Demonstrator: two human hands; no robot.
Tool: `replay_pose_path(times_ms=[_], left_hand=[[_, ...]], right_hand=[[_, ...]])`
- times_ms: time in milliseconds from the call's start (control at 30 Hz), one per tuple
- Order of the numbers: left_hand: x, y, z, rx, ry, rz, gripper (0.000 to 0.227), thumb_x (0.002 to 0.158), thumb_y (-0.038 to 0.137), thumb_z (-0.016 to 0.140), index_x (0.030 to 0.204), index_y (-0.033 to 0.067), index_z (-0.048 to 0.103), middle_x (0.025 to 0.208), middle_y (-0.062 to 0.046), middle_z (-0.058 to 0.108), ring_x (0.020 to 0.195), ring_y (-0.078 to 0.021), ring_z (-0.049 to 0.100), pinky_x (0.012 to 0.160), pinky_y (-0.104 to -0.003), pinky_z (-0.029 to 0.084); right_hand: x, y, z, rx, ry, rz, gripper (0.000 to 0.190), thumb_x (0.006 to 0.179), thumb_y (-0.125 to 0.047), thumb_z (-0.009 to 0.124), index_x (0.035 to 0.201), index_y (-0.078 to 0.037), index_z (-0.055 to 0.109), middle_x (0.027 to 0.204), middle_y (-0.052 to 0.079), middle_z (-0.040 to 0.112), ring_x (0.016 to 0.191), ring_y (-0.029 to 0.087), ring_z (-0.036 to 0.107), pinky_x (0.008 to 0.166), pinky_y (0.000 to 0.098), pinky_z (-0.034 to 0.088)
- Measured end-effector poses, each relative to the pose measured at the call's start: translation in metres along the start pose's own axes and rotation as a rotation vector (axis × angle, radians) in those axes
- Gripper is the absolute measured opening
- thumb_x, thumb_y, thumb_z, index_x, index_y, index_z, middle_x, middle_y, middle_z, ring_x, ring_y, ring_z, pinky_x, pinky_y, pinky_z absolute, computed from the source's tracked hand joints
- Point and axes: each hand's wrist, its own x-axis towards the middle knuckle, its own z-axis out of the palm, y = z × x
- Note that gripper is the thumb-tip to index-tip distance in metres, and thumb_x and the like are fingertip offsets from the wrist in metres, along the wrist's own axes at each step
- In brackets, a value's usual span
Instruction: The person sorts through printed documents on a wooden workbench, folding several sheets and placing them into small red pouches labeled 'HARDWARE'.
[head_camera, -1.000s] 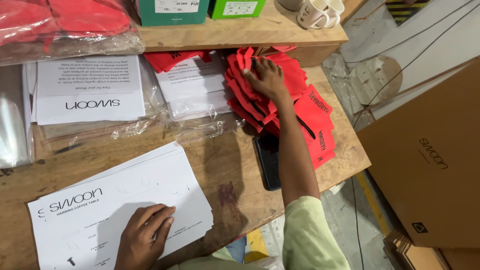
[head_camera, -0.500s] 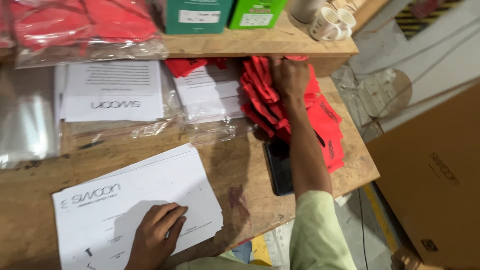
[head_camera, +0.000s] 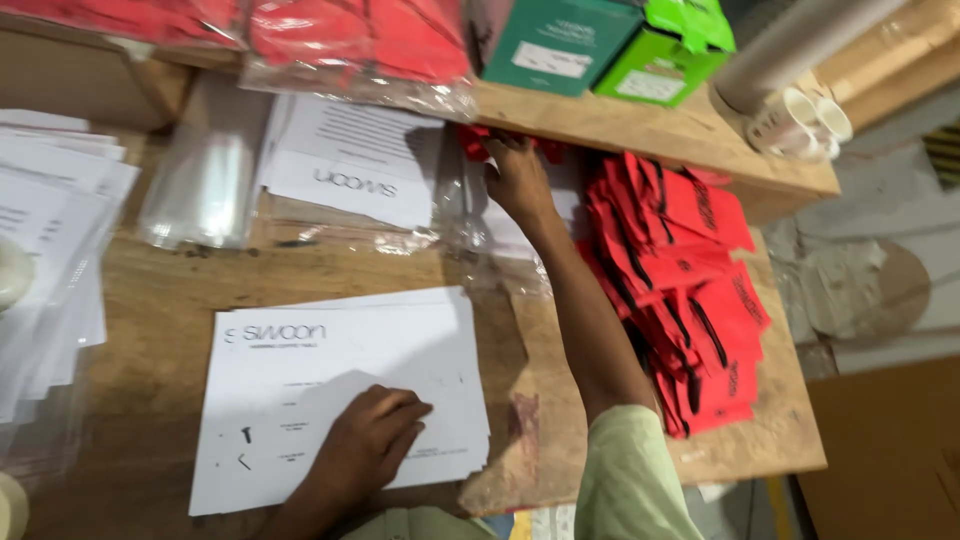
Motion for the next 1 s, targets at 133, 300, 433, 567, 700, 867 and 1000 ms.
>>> replay_pose_path(times_ms=[133,300,433,567,700,867,1000], left_hand=[[-0.003,-0.002,0.002,-0.051,-0.013,-0.021,0.02,0.084,0.01,0.073,0.103,0.0072,0.077,0.103,-0.006,0.071,0.094,-0.0267,0.064,0.079,-0.04,0.052],[0.0,0.0,-0.001,-0.076,-0.06,-0.035,0.018,0.085,0.009,0.073,0.103,0.0081,0.077,0.102,-0.003,0.071,0.091,-0.0234,0.063,0.078,-0.038,0.052],[0.001,0.001,-0.005,-0.064,-0.044,0.017,0.02,0.084,0.008,0.074,0.104,0.0071,0.076,0.102,-0.006,0.07,0.092,-0.0234,0.063,0.079,-0.038,0.052],[0.001,0.003,-0.008,-0.092,-0.065,0.01,0.02,0.083,0.008,0.075,0.103,0.0073,0.076,0.102,-0.005,0.07,0.093,-0.024,0.064,0.082,-0.039,0.052],[0.0,0.002,-0.009,-0.109,-0.066,0.024,0.022,0.084,0.008,0.075,0.105,0.0069,0.076,0.104,-0.006,0.07,0.094,-0.025,0.063,0.083,-0.039,0.051],[-0.001,0.0,-0.009,-0.106,-0.066,0.044,0.022,0.084,0.009,0.074,0.106,0.0066,0.076,0.104,-0.007,0.07,0.095,-0.0248,0.064,0.084,-0.039,0.052],[0.0,0.001,-0.01,-0.116,-0.082,0.03,0.021,0.085,0.009,0.074,0.105,0.0067,0.076,0.103,-0.007,0.07,0.094,-0.0245,0.064,0.084,-0.039,0.052]], right_hand=[[0.019,-0.026,0.008,0.294,0.001,-0.166,0.046,0.085,-0.006,0.076,0.13,-0.004,0.066,0.132,0.017,0.066,0.132,0.044,0.054,0.107,0.0496,0.05],[0.031,-0.047,0.0,0.209,-0.255,-0.229,0.077,0.071,-0.028,0.091,0.137,-0.004,0.058,0.149,0.021,0.051,0.14,0.046,0.042,0.115,0.051,0.04],[0.015,-0.081,-0.003,0.128,-0.571,-0.298,0.085,0.072,-0.041,0.097,0.137,-0.005,0.056,0.157,0.022,0.041,0.145,0.049,0.029,0.11,0.0611,0.023],[0.01,-0.072,0.013,0.251,-0.439,-0.418,0.078,0.07,-0.035,0.092,0.135,-0.004,0.062,0.157,0.018,0.045,0.143,0.039,0.04,0.115,0.0501,0.037],[0.012,-0.073,0.01,0.307,-0.464,-0.282,0.066,0.076,-0.035,0.09,0.131,-0.007,0.065,0.15,0.015,0.057,0.144,0.036,0.045,0.114,0.0441,0.045],[0.008,-0.08,0.01,0.294,-0.423,-0.286,0.068,0.074,-0.031,0.09,0.132,-0.005,0.064,0.148,0.017,0.056,0.141,0.037,0.045,0.11,0.0461,0.046],[0.005,-0.088,0.001,0.221,-0.427,-0.263,0.065,0.075,-0.027,0.086,0.13,0.0,0.064,0.147,0.018,0.054,0.138,0.04,0.043,0.102,0.0487,0.046]])
